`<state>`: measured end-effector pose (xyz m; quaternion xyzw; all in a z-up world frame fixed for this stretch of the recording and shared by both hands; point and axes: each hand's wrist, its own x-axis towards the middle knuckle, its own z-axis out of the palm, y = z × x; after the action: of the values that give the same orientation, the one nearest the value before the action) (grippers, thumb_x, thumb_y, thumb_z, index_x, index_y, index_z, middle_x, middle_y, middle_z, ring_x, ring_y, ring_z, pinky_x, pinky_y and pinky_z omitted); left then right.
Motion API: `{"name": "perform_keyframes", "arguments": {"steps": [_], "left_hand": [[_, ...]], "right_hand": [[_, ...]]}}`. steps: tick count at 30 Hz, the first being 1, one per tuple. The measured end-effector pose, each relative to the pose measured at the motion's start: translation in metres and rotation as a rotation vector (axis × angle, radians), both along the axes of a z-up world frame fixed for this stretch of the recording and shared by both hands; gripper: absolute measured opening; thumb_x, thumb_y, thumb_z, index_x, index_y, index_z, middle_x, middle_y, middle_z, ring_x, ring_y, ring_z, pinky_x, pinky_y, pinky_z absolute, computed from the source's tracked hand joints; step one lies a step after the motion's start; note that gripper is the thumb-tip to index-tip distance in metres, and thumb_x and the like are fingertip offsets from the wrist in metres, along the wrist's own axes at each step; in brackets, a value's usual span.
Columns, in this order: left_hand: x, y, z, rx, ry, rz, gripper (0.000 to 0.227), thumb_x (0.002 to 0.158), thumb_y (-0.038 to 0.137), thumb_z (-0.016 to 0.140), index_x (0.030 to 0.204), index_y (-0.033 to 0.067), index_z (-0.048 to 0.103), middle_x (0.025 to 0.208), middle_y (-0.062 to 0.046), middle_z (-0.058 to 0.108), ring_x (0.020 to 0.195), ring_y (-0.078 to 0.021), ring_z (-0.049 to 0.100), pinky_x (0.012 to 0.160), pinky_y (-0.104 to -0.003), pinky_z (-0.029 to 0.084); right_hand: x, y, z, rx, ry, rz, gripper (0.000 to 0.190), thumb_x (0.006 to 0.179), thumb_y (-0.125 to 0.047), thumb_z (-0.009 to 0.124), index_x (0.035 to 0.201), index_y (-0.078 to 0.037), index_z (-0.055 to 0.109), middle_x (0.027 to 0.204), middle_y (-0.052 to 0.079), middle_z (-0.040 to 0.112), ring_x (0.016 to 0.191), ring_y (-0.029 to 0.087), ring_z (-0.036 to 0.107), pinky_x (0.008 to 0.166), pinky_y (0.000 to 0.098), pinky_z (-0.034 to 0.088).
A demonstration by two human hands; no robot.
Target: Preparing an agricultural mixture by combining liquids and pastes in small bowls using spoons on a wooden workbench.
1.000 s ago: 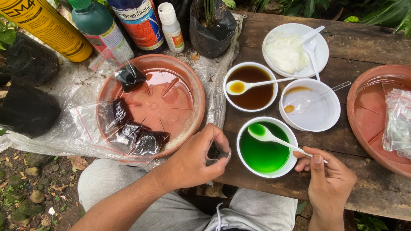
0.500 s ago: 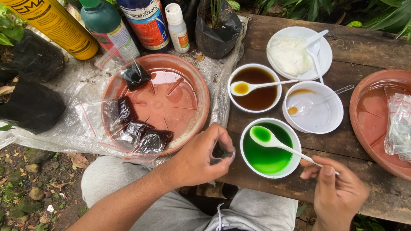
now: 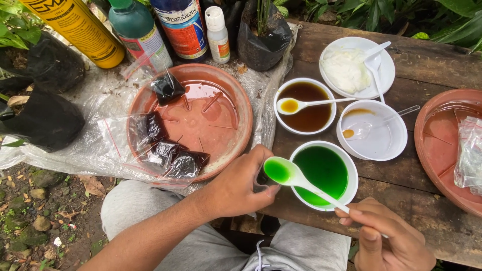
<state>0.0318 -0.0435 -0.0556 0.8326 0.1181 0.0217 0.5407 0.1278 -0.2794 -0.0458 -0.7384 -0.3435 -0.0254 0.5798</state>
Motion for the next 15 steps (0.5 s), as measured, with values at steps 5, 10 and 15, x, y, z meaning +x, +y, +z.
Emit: {"name": "perform_keyframes", "arguments": {"steps": [5, 10, 15], "left_hand": [[-0.001, 0.001, 0.006, -0.047, -0.008, -0.01, 0.026, 0.085, 0.013, 0.068, 0.102, 0.0115, 0.048, 0.085, 0.0, 0.06, 0.07, -0.0108, 0.056, 0.058, -0.028, 0.049], [-0.002, 0.001, 0.012, -0.142, -0.044, 0.0, 0.023, 0.087, 0.008, 0.068, 0.098, 0.0101, 0.047, 0.089, -0.003, 0.061, 0.071, -0.0091, 0.058, 0.057, -0.022, 0.055], [-0.003, 0.002, 0.012, -0.132, -0.038, 0.014, 0.024, 0.086, 0.01, 0.068, 0.102, 0.0102, 0.049, 0.099, -0.003, 0.063, 0.083, -0.0101, 0.062, 0.063, -0.021, 0.059]], "right_hand": [[-0.002, -0.005, -0.006, 0.004, -0.049, 0.052, 0.029, 0.101, -0.026, 0.051, 0.099, -0.003, 0.068, 0.089, 0.015, 0.073, 0.071, 0.02, 0.071, 0.071, 0.0293, 0.058], [-0.005, -0.005, -0.007, 0.018, -0.107, 0.066, 0.023, 0.102, -0.021, 0.051, 0.098, -0.006, 0.068, 0.093, 0.015, 0.071, 0.071, 0.02, 0.067, 0.072, 0.0296, 0.056], [-0.008, -0.004, -0.003, -0.01, -0.062, 0.057, 0.022, 0.1, -0.02, 0.053, 0.096, -0.005, 0.069, 0.089, 0.013, 0.071, 0.077, 0.024, 0.07, 0.075, 0.0285, 0.056]]}}
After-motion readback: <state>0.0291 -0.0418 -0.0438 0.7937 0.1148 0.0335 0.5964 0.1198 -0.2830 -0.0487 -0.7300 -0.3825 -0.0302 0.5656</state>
